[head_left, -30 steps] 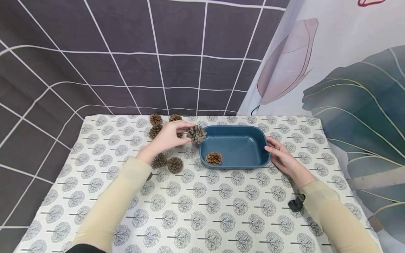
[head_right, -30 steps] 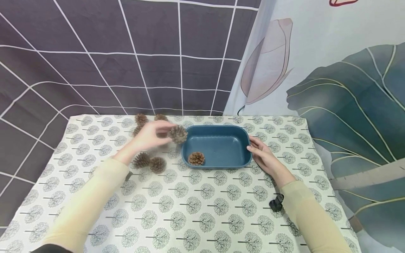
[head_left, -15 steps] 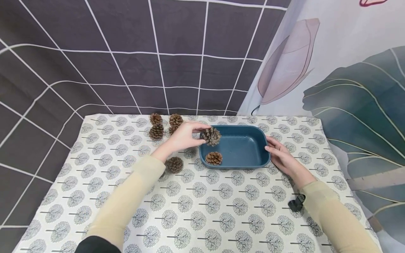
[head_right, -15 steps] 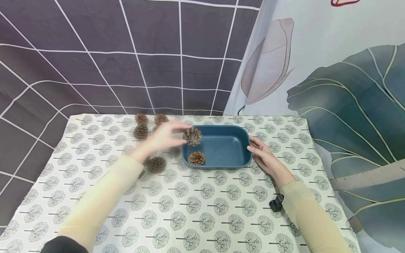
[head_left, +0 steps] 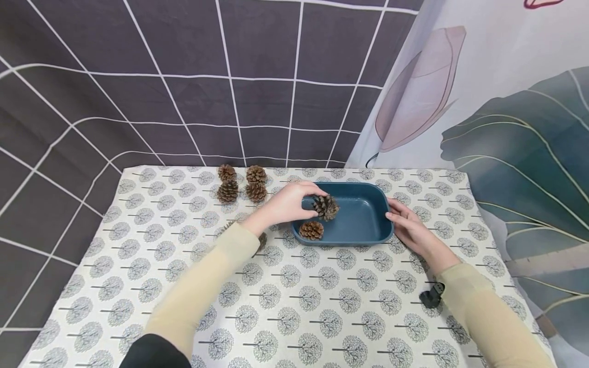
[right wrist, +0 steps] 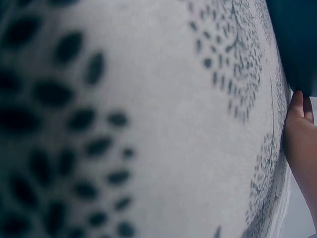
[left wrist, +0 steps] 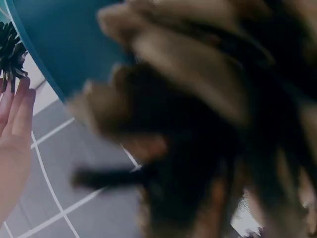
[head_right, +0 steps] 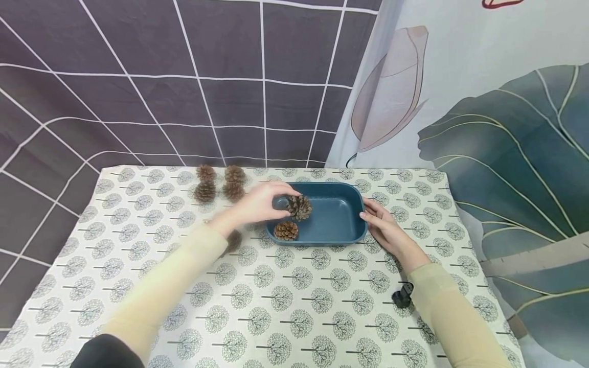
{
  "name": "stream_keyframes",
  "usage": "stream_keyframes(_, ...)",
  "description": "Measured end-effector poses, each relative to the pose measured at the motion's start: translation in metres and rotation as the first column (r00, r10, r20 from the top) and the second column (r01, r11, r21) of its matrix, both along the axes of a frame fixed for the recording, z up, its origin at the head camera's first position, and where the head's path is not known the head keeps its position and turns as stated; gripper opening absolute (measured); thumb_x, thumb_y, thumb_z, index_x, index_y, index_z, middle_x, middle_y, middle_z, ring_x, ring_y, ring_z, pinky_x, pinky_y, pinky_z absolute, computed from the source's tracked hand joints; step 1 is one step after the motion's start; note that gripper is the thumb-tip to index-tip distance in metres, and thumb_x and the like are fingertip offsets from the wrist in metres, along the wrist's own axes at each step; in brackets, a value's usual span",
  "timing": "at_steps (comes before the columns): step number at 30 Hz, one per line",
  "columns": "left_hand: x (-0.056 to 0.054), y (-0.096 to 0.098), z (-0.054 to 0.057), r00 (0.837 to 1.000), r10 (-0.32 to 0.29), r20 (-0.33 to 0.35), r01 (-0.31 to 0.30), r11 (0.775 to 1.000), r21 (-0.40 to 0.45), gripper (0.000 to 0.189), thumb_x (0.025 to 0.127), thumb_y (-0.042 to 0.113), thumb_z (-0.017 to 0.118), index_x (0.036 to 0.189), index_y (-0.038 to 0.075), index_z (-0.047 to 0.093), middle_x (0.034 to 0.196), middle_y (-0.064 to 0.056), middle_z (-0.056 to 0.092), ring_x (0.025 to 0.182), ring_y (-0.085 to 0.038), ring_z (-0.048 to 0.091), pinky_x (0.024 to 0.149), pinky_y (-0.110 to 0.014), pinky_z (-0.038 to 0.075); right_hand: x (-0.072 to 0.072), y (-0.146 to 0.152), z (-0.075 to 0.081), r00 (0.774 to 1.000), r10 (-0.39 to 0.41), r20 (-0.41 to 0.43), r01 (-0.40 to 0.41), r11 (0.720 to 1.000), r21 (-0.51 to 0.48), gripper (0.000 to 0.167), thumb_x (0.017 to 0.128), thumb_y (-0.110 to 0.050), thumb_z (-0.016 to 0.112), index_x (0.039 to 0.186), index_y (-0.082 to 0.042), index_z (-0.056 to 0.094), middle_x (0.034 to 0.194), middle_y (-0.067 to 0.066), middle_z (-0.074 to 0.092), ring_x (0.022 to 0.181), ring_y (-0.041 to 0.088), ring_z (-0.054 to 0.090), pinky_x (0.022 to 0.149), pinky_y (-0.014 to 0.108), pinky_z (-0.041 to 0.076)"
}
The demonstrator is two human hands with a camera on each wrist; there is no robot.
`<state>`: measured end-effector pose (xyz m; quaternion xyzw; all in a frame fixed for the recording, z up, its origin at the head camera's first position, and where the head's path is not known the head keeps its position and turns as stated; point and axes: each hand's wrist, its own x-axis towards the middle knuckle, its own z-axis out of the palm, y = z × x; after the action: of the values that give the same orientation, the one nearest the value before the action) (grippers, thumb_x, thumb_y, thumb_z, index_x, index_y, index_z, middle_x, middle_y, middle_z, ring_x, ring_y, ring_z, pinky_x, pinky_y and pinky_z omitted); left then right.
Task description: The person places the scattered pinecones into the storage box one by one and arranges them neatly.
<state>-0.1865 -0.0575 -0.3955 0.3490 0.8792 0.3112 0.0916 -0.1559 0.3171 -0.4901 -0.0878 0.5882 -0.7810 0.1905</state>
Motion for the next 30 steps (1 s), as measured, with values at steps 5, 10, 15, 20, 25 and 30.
stream_keyframes(5, -0.001, 0.013, -0.001, 0.998, -0.051, -0.022, 0.05, 0.997, -0.058, 0.05, 0.093, 0.015, 0.082, 0.141, 0.01, 0.067, 0.145, -0.009, 0.066, 0.137, -0.027, 0.062, 0.124, -0.039, 0.047, 0.001, -0.002, 0.002, 1.0, -0.012, 0.006, 0.012, 1.0, 0.005, 0.045, 0.108, 0.005, 0.046, 0.142, -0.022, 0.06, 0.138, -0.007, 0.065, 0.124, 0.006, 0.064, 0.106, 0.018, 0.056)
stream_keyframes(10, -0.002, 0.022, -0.003, 0.995, -0.094, -0.046, 0.088, 0.989, -0.118, 0.05, 0.094, 0.015, 0.081, 0.142, 0.011, 0.067, 0.144, -0.007, 0.066, 0.136, -0.025, 0.063, 0.123, -0.038, 0.048, 0.002, -0.003, 0.003, 1.0, -0.023, 0.017, 0.024, 1.0, -0.011, 0.043, 0.108, 0.003, 0.049, 0.14, -0.023, 0.061, 0.138, -0.007, 0.066, 0.124, 0.006, 0.064, 0.106, 0.018, 0.056)
stream_keyframes(15, -0.003, 0.03, -0.003, 0.988, -0.136, -0.077, 0.12, 0.976, -0.18, 0.048, 0.094, 0.015, 0.081, 0.14, 0.011, 0.068, 0.14, -0.006, 0.068, 0.133, -0.024, 0.064, 0.121, -0.037, 0.05, 0.002, -0.003, 0.004, 0.999, -0.028, 0.02, 0.029, 0.999, -0.015, 0.042, 0.108, 0.003, 0.05, 0.14, -0.022, 0.061, 0.138, -0.007, 0.065, 0.124, 0.006, 0.064, 0.107, 0.017, 0.055)
stream_keyframes(20, -0.006, 0.036, -0.005, 0.978, -0.179, -0.105, 0.15, 0.96, -0.237, 0.041, 0.094, 0.015, 0.082, 0.134, 0.01, 0.072, 0.136, -0.006, 0.07, 0.131, -0.023, 0.066, 0.121, -0.036, 0.05, 0.003, -0.004, 0.005, 1.0, -0.027, 0.013, 0.027, 1.0, -0.003, 0.042, 0.108, 0.003, 0.05, 0.14, -0.022, 0.061, 0.139, -0.007, 0.065, 0.125, 0.006, 0.063, 0.108, 0.017, 0.055)
stream_keyframes(25, -0.009, 0.041, -0.008, 0.972, -0.22, -0.085, 0.186, 0.936, -0.299, 0.041, 0.093, 0.017, 0.082, 0.132, 0.011, 0.073, 0.136, -0.006, 0.071, 0.13, -0.023, 0.066, 0.121, -0.037, 0.05, 0.003, -0.004, 0.006, 1.0, -0.019, 0.015, 0.019, 1.0, -0.014, 0.042, 0.108, 0.003, 0.05, 0.14, -0.022, 0.06, 0.139, -0.007, 0.065, 0.126, 0.006, 0.063, 0.108, 0.017, 0.054)
stream_keyframes(30, -0.009, 0.045, -0.01, 0.971, -0.23, -0.063, 0.2, 0.927, -0.317, 0.042, 0.094, 0.021, 0.083, 0.134, 0.013, 0.073, 0.138, -0.004, 0.071, 0.131, -0.022, 0.066, 0.121, -0.036, 0.049, 0.003, -0.005, 0.006, 1.0, -0.015, 0.016, 0.015, 1.0, -0.013, 0.042, 0.108, 0.003, 0.05, 0.14, -0.022, 0.06, 0.138, -0.007, 0.066, 0.125, 0.006, 0.064, 0.108, 0.017, 0.054)
